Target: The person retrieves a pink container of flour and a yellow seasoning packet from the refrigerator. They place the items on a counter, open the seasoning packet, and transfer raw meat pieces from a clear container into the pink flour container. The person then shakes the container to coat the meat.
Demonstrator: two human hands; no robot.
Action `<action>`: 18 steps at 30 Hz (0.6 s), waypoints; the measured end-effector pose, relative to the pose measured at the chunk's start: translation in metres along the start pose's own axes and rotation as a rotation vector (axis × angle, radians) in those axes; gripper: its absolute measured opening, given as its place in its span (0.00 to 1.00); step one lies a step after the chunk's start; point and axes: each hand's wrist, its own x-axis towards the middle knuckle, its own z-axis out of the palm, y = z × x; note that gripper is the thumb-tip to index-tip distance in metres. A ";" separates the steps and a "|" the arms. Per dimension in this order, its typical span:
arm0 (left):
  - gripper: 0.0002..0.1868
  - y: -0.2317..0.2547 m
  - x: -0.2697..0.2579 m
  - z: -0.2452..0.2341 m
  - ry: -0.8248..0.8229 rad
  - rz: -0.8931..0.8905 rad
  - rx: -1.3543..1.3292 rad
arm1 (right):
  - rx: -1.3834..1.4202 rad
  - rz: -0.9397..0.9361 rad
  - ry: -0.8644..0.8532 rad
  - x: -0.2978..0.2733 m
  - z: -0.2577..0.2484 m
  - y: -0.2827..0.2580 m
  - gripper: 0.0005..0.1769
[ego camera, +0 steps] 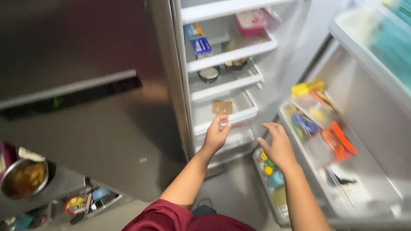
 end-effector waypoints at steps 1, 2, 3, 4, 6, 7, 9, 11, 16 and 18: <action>0.20 -0.001 0.013 0.002 0.016 0.019 0.001 | 0.016 0.044 -0.009 0.020 0.011 0.013 0.29; 0.20 -0.004 0.023 0.004 0.034 0.036 0.000 | 0.030 0.087 -0.021 0.040 0.024 0.028 0.28; 0.21 -0.007 0.031 0.005 0.052 0.054 -0.001 | 0.044 0.131 -0.033 0.060 0.038 0.043 0.27; 0.22 -0.011 0.037 0.004 0.065 0.101 0.022 | 0.113 0.142 -0.028 0.081 0.053 0.057 0.26; 0.25 -0.021 0.037 0.002 0.090 0.189 0.068 | 0.252 0.169 -0.021 0.118 0.080 0.080 0.24; 0.25 -0.027 0.035 0.001 0.108 0.106 0.094 | 0.383 0.261 -0.039 0.135 0.093 0.089 0.22; 0.26 -0.036 0.036 -0.004 0.155 -0.051 0.146 | 0.646 0.431 -0.077 0.181 0.116 0.096 0.20; 0.25 -0.040 0.030 -0.005 0.153 -0.084 0.128 | 0.871 0.487 -0.057 0.225 0.129 0.103 0.16; 0.24 -0.042 0.029 -0.011 0.151 -0.171 0.158 | 1.037 0.330 0.058 0.358 0.158 0.132 0.08; 0.23 -0.044 0.030 -0.016 0.192 -0.160 0.165 | 1.308 0.510 0.025 0.407 0.168 0.138 0.08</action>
